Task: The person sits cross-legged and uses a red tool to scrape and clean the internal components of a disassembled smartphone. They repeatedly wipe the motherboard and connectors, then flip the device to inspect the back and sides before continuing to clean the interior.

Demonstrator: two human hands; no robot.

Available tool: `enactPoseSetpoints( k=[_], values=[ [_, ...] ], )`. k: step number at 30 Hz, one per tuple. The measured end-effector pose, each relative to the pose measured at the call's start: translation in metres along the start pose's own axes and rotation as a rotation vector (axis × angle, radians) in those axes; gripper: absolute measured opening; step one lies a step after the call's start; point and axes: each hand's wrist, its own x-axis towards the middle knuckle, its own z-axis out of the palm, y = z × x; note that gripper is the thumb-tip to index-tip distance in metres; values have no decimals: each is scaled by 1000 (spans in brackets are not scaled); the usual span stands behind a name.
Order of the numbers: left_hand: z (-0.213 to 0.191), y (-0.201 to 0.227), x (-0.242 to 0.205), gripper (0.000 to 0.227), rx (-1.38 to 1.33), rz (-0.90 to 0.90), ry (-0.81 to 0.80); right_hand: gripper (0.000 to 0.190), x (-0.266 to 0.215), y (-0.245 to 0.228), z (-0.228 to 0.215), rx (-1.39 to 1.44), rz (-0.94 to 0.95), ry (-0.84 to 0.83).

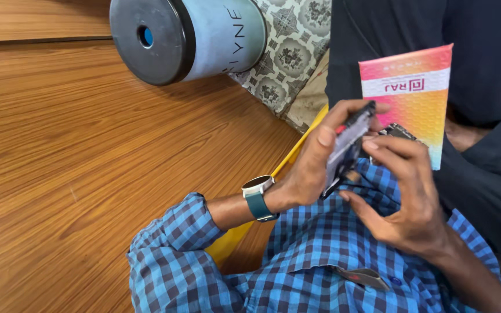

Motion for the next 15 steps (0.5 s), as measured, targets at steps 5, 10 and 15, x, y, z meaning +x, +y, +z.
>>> enactPoseSetpoints(
  k=[5,10,15],
  values=[
    [3,9,-2,98,70,-15,-7,41,-5,4,-3,-49,-11,-12],
    [-1,-1,4,96,-323,-131,132,32,-2,11,-9,59,-237,-79],
    [-7,-10,9,94,-422,-69,192,37,-15,12,-2,71,-157,-99]
  ],
)
